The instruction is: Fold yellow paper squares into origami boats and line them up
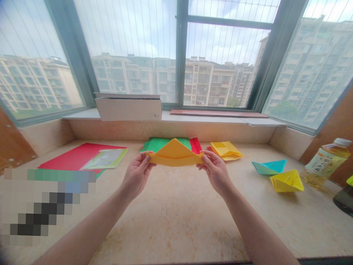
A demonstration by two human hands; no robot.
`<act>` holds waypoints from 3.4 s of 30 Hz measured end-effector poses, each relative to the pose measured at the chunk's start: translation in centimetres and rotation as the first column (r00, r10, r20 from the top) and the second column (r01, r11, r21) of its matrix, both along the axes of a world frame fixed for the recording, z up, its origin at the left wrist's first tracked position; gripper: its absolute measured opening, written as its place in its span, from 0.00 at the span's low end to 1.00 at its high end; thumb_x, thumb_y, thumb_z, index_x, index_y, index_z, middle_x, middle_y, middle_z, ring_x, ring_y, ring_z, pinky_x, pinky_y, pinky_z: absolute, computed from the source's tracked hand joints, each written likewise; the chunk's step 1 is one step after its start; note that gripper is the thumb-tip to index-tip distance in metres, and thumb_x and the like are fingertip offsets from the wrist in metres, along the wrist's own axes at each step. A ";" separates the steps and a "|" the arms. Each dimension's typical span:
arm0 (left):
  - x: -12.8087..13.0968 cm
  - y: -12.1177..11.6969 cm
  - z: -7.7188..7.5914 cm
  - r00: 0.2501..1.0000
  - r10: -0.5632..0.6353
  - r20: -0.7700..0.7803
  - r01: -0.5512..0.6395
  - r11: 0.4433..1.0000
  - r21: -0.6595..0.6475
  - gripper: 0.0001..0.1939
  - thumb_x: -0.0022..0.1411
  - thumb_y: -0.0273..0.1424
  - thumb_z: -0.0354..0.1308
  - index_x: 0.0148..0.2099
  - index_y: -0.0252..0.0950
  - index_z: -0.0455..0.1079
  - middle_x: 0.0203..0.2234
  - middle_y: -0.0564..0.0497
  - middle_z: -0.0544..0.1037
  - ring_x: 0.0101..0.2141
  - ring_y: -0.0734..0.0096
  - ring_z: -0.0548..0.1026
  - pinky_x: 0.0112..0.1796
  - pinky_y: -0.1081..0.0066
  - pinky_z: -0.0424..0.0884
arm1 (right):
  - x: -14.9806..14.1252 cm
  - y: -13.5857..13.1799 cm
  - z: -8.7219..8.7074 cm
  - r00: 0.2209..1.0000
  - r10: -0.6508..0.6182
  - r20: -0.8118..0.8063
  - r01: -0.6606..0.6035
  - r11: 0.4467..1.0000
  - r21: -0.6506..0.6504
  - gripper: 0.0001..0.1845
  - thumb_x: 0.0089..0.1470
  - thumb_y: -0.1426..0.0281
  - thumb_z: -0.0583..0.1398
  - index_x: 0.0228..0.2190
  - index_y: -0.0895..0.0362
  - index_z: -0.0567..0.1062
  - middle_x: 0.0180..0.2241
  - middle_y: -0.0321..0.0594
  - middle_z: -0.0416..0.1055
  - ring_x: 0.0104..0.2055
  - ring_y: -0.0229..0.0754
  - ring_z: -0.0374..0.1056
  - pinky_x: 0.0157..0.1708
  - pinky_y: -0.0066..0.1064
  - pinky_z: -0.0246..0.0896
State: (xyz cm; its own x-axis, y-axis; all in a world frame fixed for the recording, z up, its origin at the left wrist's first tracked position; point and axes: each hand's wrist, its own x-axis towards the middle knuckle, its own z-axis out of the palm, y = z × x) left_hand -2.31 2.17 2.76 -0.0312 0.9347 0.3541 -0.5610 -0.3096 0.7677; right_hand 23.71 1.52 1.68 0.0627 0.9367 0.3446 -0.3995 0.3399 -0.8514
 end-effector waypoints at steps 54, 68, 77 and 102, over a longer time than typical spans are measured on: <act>-1.2 0.0 -0.6 0.857 -0.233 -0.459 0.202 0.973 -0.116 0.18 0.53 0.43 0.68 0.30 0.34 0.70 0.15 0.58 0.68 0.12 0.83 0.61 0.14 0.80 0.52 | 0.9 0.2 0.0 0.995 0.078 0.060 -0.070 0.990 -0.120 0.26 0.43 0.65 0.73 0.47 0.48 0.78 0.33 0.35 0.79 0.35 0.39 0.74 0.37 0.31 0.68; -0.9 -0.1 0.0 0.959 -0.179 -0.221 0.161 0.982 -0.097 0.18 0.50 0.40 0.71 0.37 0.32 0.75 0.21 0.52 0.77 0.16 0.78 0.72 0.17 0.79 0.63 | 0.7 -0.1 -0.3 0.982 0.133 0.136 -0.115 0.985 -0.131 0.14 0.40 0.61 0.74 0.32 0.52 0.84 0.33 0.40 0.81 0.33 0.41 0.74 0.35 0.33 0.70; -1.1 0.1 -0.1 0.930 -0.213 -0.301 0.184 0.976 -0.119 0.16 0.54 0.39 0.69 0.38 0.33 0.72 0.23 0.52 0.77 0.18 0.77 0.72 0.19 0.78 0.65 | 0.8 -0.2 -0.2 0.965 0.195 0.177 -0.168 0.973 -0.157 0.21 0.43 0.62 0.72 0.41 0.52 0.82 0.42 0.43 0.80 0.41 0.44 0.75 0.44 0.35 0.68; 1.6 -3.1 -1.6 0.673 -0.545 -0.500 0.565 0.815 -0.127 0.36 0.60 0.51 0.58 0.64 0.37 0.64 0.60 0.40 0.70 0.58 0.46 0.68 0.55 0.55 0.66 | -3.7 -2.2 -1.4 0.738 -0.266 0.620 0.048 0.937 0.345 0.09 0.55 0.61 0.65 0.33 0.53 0.80 0.31 0.39 0.76 0.34 0.43 0.70 0.37 0.35 0.67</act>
State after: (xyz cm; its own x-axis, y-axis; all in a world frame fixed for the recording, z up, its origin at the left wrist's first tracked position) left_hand -0.69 -0.96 1.17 0.6764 0.7089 0.1999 -0.1863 -0.0979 0.9776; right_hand 20.05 -0.64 0.25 -0.1412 0.7836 0.6050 0.2947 0.6167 -0.7300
